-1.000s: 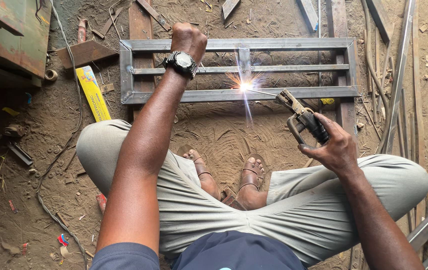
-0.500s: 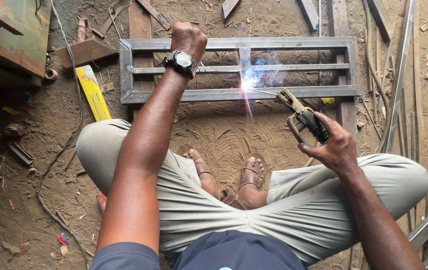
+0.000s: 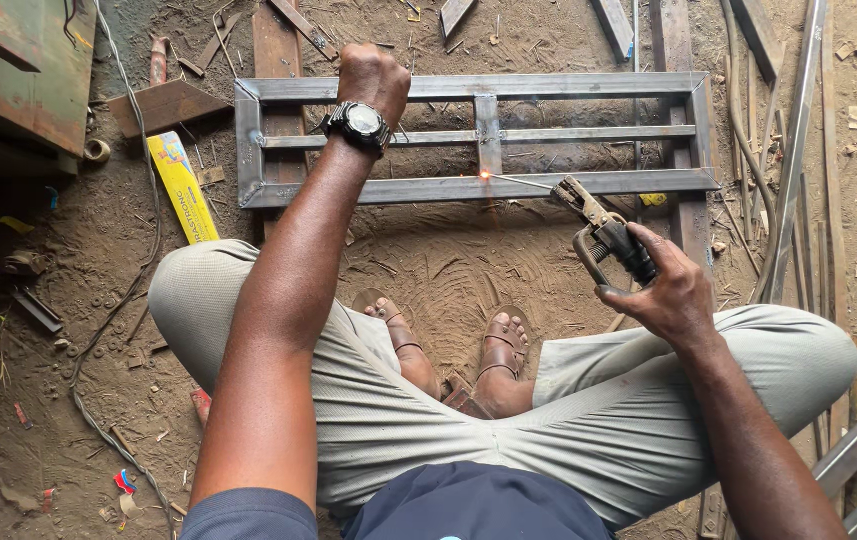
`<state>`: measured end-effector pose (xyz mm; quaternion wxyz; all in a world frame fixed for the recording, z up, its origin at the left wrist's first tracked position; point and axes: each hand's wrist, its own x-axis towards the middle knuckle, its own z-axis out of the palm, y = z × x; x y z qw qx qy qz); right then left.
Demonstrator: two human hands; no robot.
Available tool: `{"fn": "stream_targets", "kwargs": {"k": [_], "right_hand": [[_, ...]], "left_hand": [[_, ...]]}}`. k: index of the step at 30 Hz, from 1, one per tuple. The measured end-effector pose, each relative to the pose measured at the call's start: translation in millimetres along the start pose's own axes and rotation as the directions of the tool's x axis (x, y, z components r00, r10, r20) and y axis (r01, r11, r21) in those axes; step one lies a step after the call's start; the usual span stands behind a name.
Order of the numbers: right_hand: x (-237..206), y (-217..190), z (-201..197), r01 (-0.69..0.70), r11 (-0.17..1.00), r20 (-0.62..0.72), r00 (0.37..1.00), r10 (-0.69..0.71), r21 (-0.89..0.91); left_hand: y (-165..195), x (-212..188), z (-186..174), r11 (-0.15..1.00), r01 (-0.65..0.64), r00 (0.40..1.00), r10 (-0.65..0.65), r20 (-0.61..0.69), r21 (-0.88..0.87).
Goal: The person welds a rectangular metal frame using a handheld welding torch. They sit on the ground and systematically weld the joints and crossbars of the frame, producing bright sparks and smoke.
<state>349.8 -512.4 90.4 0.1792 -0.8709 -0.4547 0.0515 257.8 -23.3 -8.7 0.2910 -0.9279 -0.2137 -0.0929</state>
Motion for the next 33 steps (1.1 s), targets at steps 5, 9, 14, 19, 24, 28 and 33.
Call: {"fn": "stream_targets", "kwargs": {"k": [5, 9, 14, 19, 24, 28, 33], "right_hand": [[1.0, -1.5, 0.2, -0.044, 0.999, 0.026, 0.999, 0.044, -0.001], [0.4, -0.6, 0.2, 0.014, 1.000, -0.011, 1.000, -0.014, 0.019], [0.0, 2.2, 3.2, -0.016, 1.000, 0.015, 1.000, 0.016, 0.011], [1.0, 5.6, 6.4, -0.059, 0.998, 0.049, 0.997, 0.059, -0.010], [0.4, 7.8, 7.6, -0.014, 1.000, 0.020, 1.000, 0.014, 0.006], [0.7, 9.0, 7.2, -0.032, 0.999, 0.015, 0.999, 0.032, 0.003], [0.6, 8.9, 3.1, 0.009, 0.997, -0.057, 0.998, -0.005, 0.079]], "left_hand": [[-0.1, 0.9, 3.7, 1.000, 0.013, 1.000, -0.014, -0.025, -0.009], [0.7, 1.4, 5.5, 1.000, 0.014, 1.000, -0.014, -0.001, -0.013], [-0.1, 1.2, 4.2, 1.000, -0.002, 1.000, 0.002, 0.011, -0.003], [-0.8, -0.2, -0.3, 1.000, 0.004, 1.000, -0.004, -0.002, 0.004], [-0.9, 1.7, -3.9, 1.000, 0.004, 0.999, -0.003, 0.041, -0.018], [-1.3, 1.2, -4.1, 1.000, -0.005, 0.999, 0.006, 0.043, -0.013], [-1.2, -1.4, -5.8, 1.000, 0.007, 1.000, -0.007, -0.019, -0.017]]}}
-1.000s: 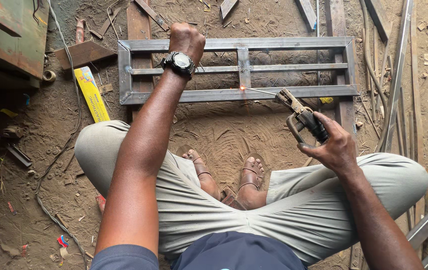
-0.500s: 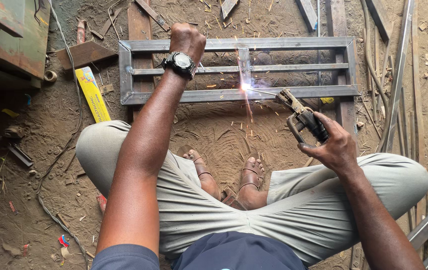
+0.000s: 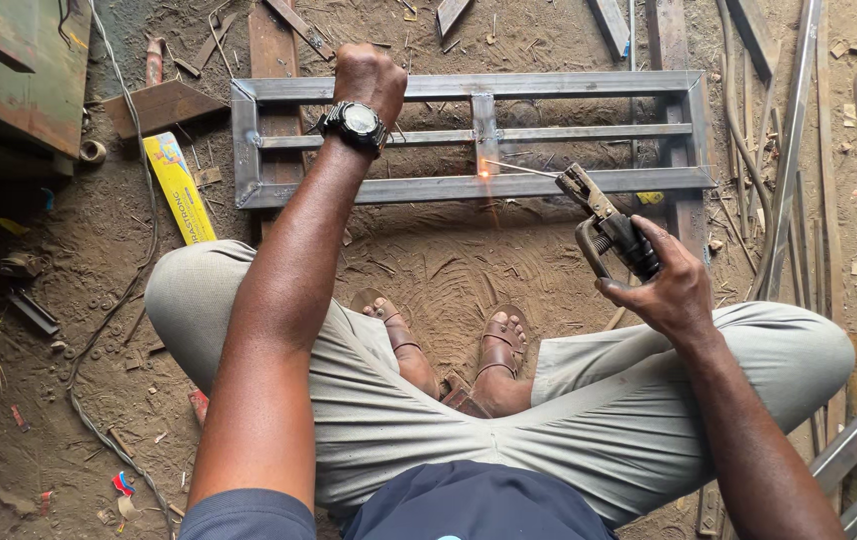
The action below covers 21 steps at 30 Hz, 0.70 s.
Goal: The person welds a rectangular metal frame using a handheld welding torch. They sit on the ground and systematically weld the joints and crossbars of the frame, producing bright sparks and smoke.
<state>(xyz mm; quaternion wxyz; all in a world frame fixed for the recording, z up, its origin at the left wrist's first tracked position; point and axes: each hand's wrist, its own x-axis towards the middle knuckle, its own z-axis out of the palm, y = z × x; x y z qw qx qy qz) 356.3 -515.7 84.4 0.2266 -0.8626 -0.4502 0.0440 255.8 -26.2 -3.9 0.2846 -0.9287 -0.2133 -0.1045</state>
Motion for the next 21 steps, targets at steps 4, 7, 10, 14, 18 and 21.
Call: {"fn": "stream_targets", "kwargs": {"k": [4, 7, 10, 14, 18, 21], "right_hand": [[0.0, -2.3, 0.7, -0.054, 0.995, 0.046, 0.997, 0.058, -0.079], [-0.1, -2.4, 1.9, -0.075, 0.991, 0.076, 0.994, 0.084, -0.109], [-0.2, -0.8, 3.7, -0.069, 0.993, 0.085, 0.993, 0.077, -0.094], [-0.8, 1.5, 5.2, -0.054, 0.996, 0.095, 0.994, 0.061, -0.072], [-0.6, 0.4, 4.4, -0.017, 0.998, 0.083, 0.996, 0.022, -0.060], [0.0, -2.6, 2.5, -0.050, 0.997, 0.092, 0.994, 0.056, -0.058]], "left_hand": [[-2.1, 0.3, -2.7, 1.000, 0.000, 1.000, 0.000, -0.003, -0.026], [-1.3, 1.7, -4.3, 1.000, -0.009, 1.000, 0.009, 0.025, -0.011], [-0.9, 0.8, -3.1, 1.000, -0.009, 1.000, 0.008, 0.017, 0.008], [-0.2, 1.7, 2.0, 1.000, 0.001, 1.000, -0.001, 0.023, 0.005], [0.9, 2.1, 7.2, 1.000, 0.003, 1.000, -0.003, 0.015, 0.010], [0.8, 2.1, 7.9, 1.000, 0.005, 1.000, -0.005, 0.005, 0.017]]}}
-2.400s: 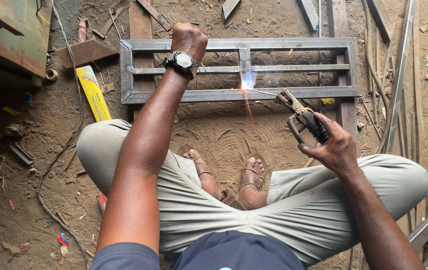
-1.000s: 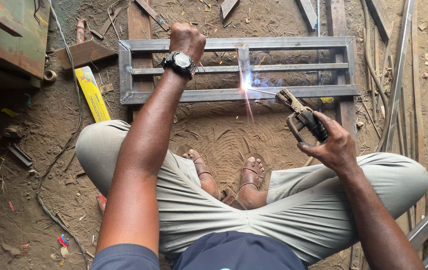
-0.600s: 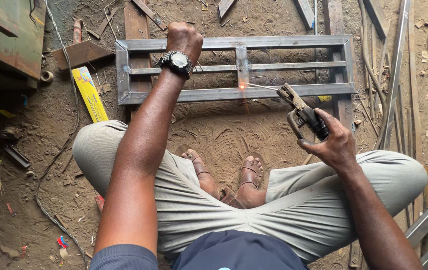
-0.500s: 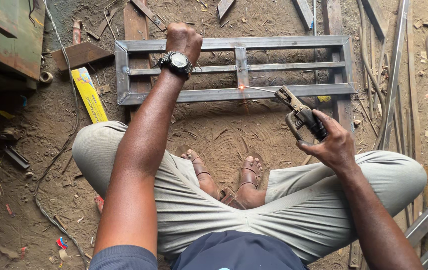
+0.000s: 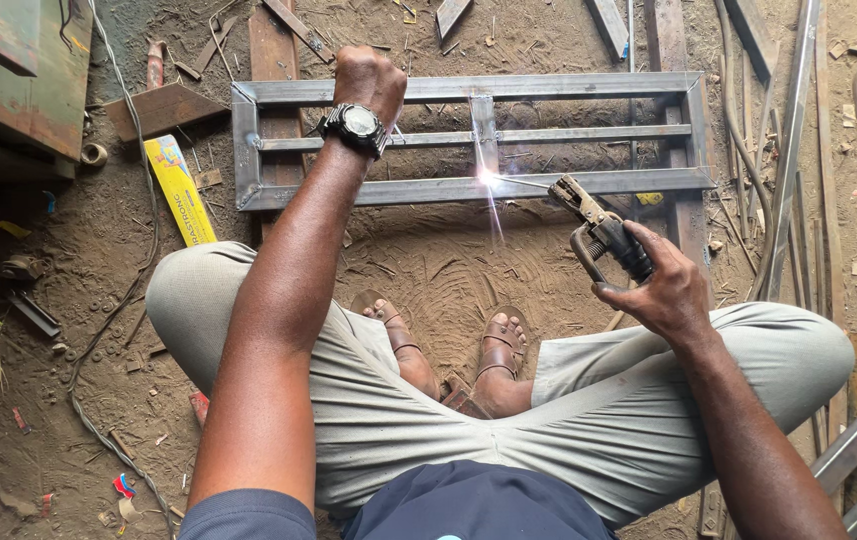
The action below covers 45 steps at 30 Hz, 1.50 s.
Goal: The person welds a rectangular metal frame using a handheld welding torch. They sit on the ground and systematically weld the joints and crossbars of the frame, producing bright sparks and smoke.
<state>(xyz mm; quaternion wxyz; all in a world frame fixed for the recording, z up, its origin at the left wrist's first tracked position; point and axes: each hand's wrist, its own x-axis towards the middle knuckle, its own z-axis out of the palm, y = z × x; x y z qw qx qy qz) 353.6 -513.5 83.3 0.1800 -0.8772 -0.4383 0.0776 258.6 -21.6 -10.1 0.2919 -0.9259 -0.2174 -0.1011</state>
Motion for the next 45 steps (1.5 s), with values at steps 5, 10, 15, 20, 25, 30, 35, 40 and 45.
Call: {"fn": "stream_targets", "kwargs": {"k": [5, 10, 15, 20, 25, 30, 35, 40, 45], "right_hand": [[1.0, -2.8, -2.7, 0.010, 1.000, -0.018, 1.000, -0.010, -0.009], [1.2, -2.0, -1.9, 0.006, 1.000, -0.014, 1.000, -0.006, 0.001], [1.0, -0.8, -1.5, 0.003, 1.000, -0.011, 1.000, -0.003, -0.017], [1.3, -0.2, 0.1, -0.007, 1.000, -0.004, 1.000, 0.007, -0.014], [2.4, 1.2, 1.3, 0.003, 1.000, -0.008, 1.000, -0.003, -0.019], [1.5, 0.5, -0.3, 0.018, 1.000, -0.033, 0.999, -0.019, -0.025], [1.2, -0.9, -3.0, 0.004, 1.000, -0.049, 0.999, -0.004, 0.005], [1.3, -1.8, -3.4, 0.006, 1.000, -0.034, 0.999, -0.006, -0.020], [1.5, -1.1, -1.8, -0.004, 0.999, -0.027, 1.000, 0.003, -0.035]], "left_hand": [[-2.2, -0.6, -6.9, 1.000, -0.001, 1.000, 0.002, 0.001, -0.028], [-1.5, -2.3, -15.4, 1.000, -0.020, 0.998, 0.020, 0.051, 0.000], [-0.9, -1.3, -8.8, 1.000, 0.001, 1.000, -0.001, 0.023, 0.008], [0.8, -1.3, 0.0, 1.000, 0.007, 1.000, -0.007, -0.008, 0.010], [-1.6, -1.7, -3.3, 1.000, -0.006, 1.000, 0.006, -0.015, 0.002], [-3.1, -2.5, -12.3, 1.000, -0.022, 0.998, 0.023, 0.057, -0.019], [-3.2, -2.0, -13.9, 1.000, -0.023, 1.000, 0.023, 0.017, 0.018], [-1.9, -1.4, -11.0, 1.000, -0.016, 1.000, 0.016, 0.025, -0.005], [-2.5, -1.7, -12.6, 1.000, -0.001, 1.000, 0.001, -0.001, -0.023]]}}
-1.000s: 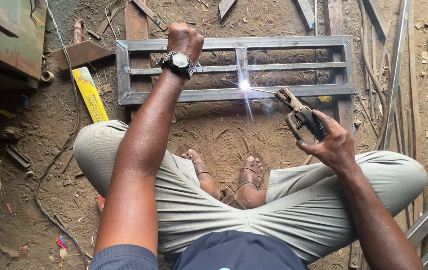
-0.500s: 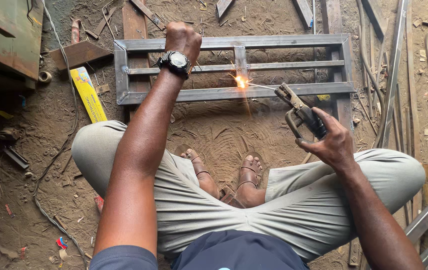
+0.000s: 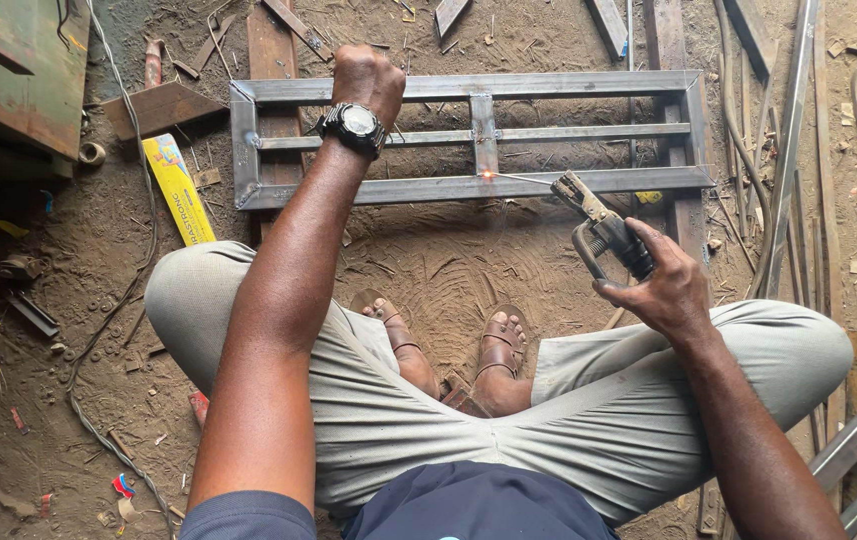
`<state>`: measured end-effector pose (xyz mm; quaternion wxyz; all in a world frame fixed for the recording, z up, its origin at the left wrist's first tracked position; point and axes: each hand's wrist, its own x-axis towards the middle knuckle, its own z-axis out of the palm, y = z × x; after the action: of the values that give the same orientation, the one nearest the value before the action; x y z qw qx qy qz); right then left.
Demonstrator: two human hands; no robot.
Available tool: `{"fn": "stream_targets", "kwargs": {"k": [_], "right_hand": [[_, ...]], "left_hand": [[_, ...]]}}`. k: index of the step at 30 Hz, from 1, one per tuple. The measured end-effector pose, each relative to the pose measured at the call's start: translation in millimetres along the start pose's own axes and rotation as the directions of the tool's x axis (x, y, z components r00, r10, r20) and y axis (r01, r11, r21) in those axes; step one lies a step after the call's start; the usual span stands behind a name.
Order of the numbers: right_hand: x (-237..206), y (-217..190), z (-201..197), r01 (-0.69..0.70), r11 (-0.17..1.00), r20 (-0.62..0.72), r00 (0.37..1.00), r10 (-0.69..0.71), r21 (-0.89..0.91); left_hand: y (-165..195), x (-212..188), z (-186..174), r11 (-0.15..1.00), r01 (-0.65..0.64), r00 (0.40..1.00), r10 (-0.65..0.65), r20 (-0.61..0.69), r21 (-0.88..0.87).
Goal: The person welds a rectangular metal frame using a handheld welding torch. They sit on the ground and systematically weld the joints and crossbars of the frame, producing bright sparks and smoke.
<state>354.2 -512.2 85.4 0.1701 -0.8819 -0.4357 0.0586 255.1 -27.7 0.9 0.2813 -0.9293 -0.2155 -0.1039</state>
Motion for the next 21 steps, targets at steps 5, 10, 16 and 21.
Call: {"fn": "stream_targets", "kwargs": {"k": [5, 10, 16, 21], "right_hand": [[0.1, 2.1, 2.4, -0.018, 1.000, 0.028, 0.999, 0.017, 0.023], [-0.1, 3.7, 4.5, -0.024, 0.999, 0.041, 0.999, 0.023, 0.021], [0.2, 3.1, 3.6, 0.012, 0.999, 0.016, 1.000, -0.012, 0.030], [0.7, 1.0, 1.5, -0.005, 1.000, 0.027, 1.000, 0.004, 0.013]], "left_hand": [[-0.8, -1.8, -3.8, 1.000, -0.016, 1.000, 0.016, -0.002, -0.009], [-0.1, -0.5, -4.3, 1.000, -0.017, 0.999, 0.017, 0.040, 0.013], [-1.1, -1.5, -5.9, 0.999, -0.021, 0.999, 0.020, 0.034, 0.030], [-2.2, -1.3, -6.0, 0.999, -0.038, 0.999, 0.038, 0.013, 0.016]]}}
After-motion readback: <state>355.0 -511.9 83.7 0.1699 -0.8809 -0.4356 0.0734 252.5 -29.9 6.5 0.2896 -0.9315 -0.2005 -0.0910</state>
